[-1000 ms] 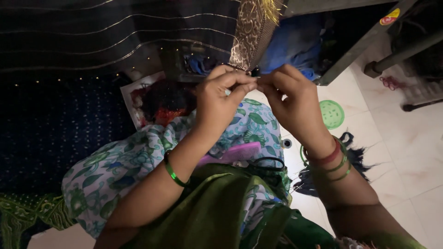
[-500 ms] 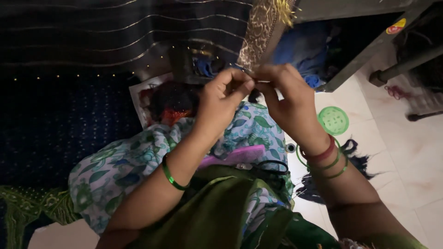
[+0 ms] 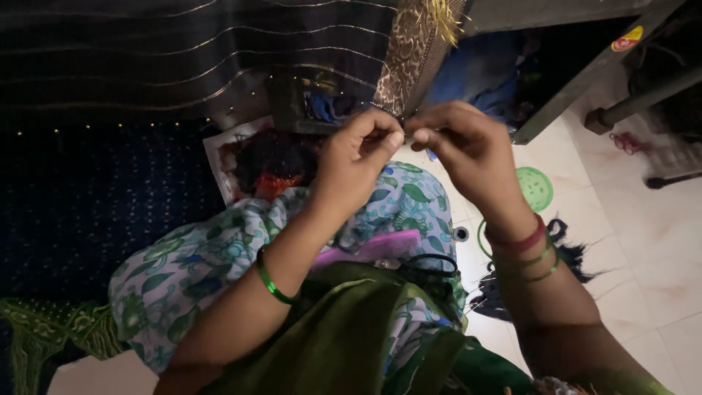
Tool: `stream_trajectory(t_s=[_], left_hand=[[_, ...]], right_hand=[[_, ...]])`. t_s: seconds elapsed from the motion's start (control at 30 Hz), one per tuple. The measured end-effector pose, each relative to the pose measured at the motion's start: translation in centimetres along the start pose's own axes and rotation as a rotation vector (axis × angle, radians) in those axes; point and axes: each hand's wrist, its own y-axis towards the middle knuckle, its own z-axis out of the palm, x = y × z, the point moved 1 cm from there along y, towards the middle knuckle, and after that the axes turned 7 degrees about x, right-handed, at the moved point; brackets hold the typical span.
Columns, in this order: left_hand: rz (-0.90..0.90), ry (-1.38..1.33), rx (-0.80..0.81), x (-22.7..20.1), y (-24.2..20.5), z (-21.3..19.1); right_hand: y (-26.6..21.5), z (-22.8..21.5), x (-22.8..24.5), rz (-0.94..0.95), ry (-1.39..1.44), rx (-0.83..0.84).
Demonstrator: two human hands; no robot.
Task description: Tying hair to a base to create a wig or hair extension.
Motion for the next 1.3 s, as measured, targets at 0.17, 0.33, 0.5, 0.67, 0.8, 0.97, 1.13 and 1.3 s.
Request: stream_trajectory(t_s=[0.17,0.33,0.5,0.67,0.8,0.97,1.13,1.3], left_hand=[[0.131,0.286,-0.026,-1.7,-0.5,-0.1],[0.392,0.732,0.027,-3.3,-1.0,0.0],[0.295,0.467,0.028,-2.5,-0.7,-0.4],[0.307,0.505,0.088,-1.1,-0.7,0.3],[0.387,0.674,-0.032,-2.6,-1.2,0.0],[0.651,1.239,0.019,-6.1,0.3,-0.9],[0.751,1.365,0.010,-6.6,0.2,-1.3],[0.458,0.850,-0.040,-5.3,-0.7,-0.7]], right_hand=[[0.2,0.1,0.8,-0.209,-0.319,-0.059],[1.8,1.3,3.7,-0.441,-0.783,-0.264],[0.1,0.5,-0.2,-0.189,-0.540,-0.341],[-1.3,0.5,-1.9,0.219,0.216,-0.079],[-1.4,0.0,-1.7,0.174,0.309,-0.039],[-1.5,0.4,-1.6,0.185,0.334,-0.009],[-1.8,-0.2,-1.7,0.144,0.252,-0.073],[-1.4,-0.3,-0.8,0.050,-0.005,-0.080]])
